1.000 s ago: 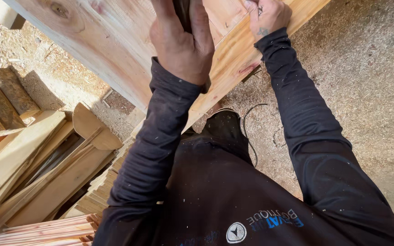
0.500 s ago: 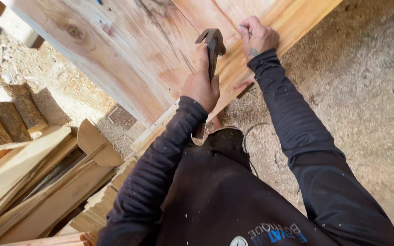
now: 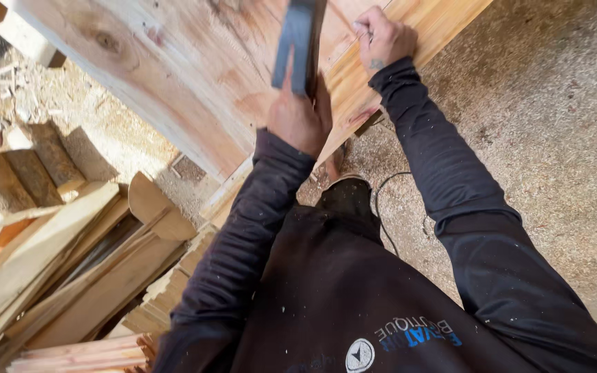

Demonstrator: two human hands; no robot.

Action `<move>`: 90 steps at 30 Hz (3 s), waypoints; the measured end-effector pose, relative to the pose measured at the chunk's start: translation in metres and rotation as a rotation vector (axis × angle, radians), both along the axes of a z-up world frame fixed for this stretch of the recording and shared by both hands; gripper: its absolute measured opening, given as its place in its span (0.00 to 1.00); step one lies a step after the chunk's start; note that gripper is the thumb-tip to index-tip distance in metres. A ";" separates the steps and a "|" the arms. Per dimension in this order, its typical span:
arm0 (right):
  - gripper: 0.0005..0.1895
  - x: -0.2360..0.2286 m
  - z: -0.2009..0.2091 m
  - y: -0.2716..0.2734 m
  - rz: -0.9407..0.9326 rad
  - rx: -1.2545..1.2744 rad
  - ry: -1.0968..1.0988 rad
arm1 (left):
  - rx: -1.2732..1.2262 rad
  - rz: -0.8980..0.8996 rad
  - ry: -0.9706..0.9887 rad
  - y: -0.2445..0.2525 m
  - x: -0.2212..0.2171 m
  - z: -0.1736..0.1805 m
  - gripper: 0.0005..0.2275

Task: The person applies a gray compound into the gaps of a wooden door frame using a putty knife, then places a wooden plank over the frame and secures it by hammering nails along the edges. The person also uses a table saw to cut a piece of wood to size.

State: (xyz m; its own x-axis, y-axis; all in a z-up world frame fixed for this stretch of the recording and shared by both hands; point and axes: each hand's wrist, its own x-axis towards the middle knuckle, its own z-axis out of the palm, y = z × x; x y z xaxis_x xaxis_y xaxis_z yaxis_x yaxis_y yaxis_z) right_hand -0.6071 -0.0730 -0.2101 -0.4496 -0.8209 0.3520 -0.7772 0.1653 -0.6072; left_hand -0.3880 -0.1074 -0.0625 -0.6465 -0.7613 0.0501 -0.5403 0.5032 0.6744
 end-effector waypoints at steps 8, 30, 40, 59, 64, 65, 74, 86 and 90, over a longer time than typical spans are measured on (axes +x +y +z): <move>0.09 -0.005 -0.020 -0.004 -0.042 0.035 0.042 | -0.055 0.002 0.025 0.012 0.014 -0.045 0.21; 0.49 0.381 0.089 -0.076 0.256 0.477 -1.378 | 0.393 0.276 0.333 -0.088 0.306 0.035 0.09; 0.49 0.553 0.135 -0.153 0.219 0.406 -1.252 | 0.496 0.150 0.480 -0.190 0.473 0.046 0.13; 0.08 0.386 0.159 -0.382 -0.249 0.031 -0.546 | 0.288 -0.289 0.082 -0.477 0.262 0.097 0.07; 0.07 0.328 0.186 -0.455 -0.403 -0.067 -0.313 | 0.258 -0.345 -0.054 -0.555 0.180 0.108 0.07; 0.06 0.325 0.186 -0.463 -0.409 -0.095 -0.312 | 0.265 -0.324 -0.134 -0.565 0.174 0.107 0.08; 0.06 0.297 0.069 -0.540 -0.852 -0.508 -0.901 | 0.490 -0.544 0.247 -0.638 0.111 0.090 0.14; 0.12 0.245 -0.023 -0.652 -1.361 -0.831 -0.838 | 0.569 -0.596 -0.074 -0.708 0.075 0.129 0.30; 0.14 0.249 -0.040 -0.667 -1.366 -0.792 -0.549 | 0.099 -0.806 -0.063 -0.725 0.077 0.112 0.32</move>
State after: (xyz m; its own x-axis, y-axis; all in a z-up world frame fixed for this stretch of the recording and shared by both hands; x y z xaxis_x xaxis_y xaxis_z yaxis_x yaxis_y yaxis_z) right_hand -0.3581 -0.7397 -0.2504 -0.8391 0.5432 0.0291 -0.0112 0.0362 -0.9993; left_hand -0.3108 -0.8321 0.0491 -0.9970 -0.0602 -0.0483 -0.0766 0.6932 0.7167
